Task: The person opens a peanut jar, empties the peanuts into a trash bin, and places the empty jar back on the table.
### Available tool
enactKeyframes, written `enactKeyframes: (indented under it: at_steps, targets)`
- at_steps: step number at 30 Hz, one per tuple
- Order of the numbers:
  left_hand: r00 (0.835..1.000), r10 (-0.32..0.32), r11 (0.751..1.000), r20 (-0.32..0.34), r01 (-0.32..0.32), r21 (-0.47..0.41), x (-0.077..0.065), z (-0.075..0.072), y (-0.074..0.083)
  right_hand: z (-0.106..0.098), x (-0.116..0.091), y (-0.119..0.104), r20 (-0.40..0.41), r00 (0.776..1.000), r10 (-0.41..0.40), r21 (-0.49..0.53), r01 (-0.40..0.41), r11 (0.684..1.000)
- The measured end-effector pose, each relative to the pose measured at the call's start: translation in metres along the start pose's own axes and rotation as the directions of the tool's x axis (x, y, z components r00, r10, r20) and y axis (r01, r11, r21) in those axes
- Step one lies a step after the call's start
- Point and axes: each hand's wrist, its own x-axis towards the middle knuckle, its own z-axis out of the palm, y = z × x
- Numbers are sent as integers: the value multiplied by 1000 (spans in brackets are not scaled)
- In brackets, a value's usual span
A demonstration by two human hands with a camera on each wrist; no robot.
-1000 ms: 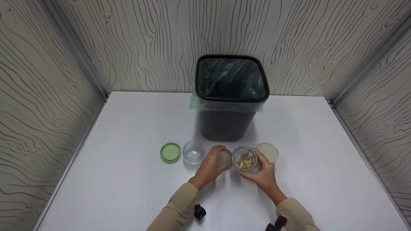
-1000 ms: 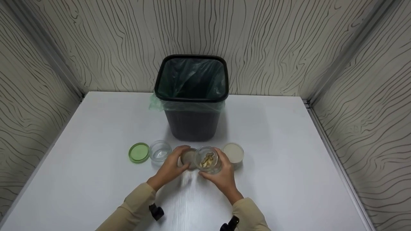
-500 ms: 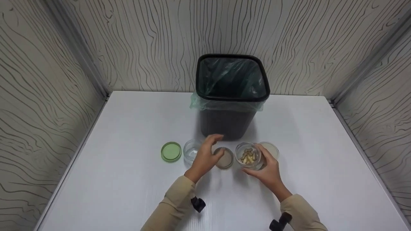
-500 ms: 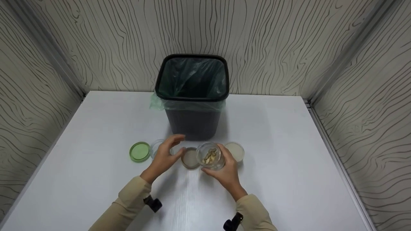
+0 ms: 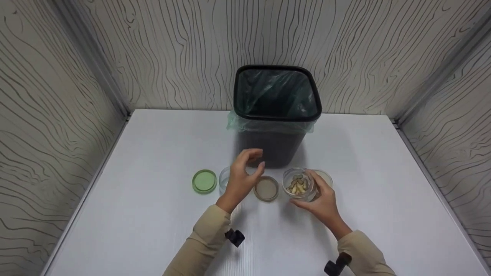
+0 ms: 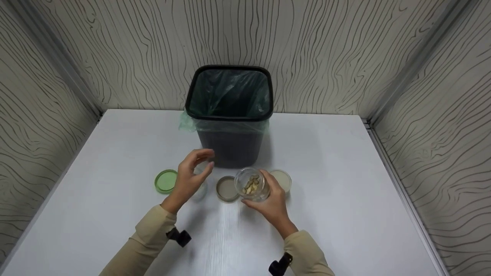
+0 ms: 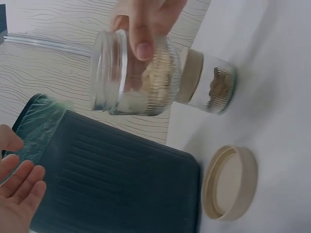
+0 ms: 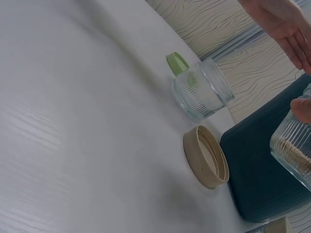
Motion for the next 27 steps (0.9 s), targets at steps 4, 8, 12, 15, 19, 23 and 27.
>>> enactKeyframes:
  at_steps: [4, 8, 12, 15, 19, 23, 27]
  targets:
    - [995, 64, 998, -82, -64, -1, 10, -4, 2, 0, 0, 0, -6, 1000, 7, 5, -7, 1000]
    - [983, 89, 996, -158, -92, -9, 20, -9, 4, 0, 0, -1, 6, 1000, 18, 12, -18, 1000]
    - [969, 77, 997, -236, -80, -5, 31, -17, 8, 1, 1, -1, 7, 1000, 14, 11, -14, 1000]
    - [959, 26, 999, -281, -33, -21, 43, -24, 12, 1, 2, -1, 3, 1000, 9, 10, -9, 1000]
    - [945, -89, 992, -315, 57, -111, 58, -31, 15, 1, 3, -2, 3, 1000, 3, 8, -3, 1000]
    - [925, -220, 966, -311, 164, -198, 69, -37, 13, 0, 4, -2, 1, 1000, -2, 7, 2, 1000]
    - [891, -346, 925, -293, 273, -264, 77, -40, 11, 0, 4, -2, -1, 1000, -6, 16, 6, 1000]
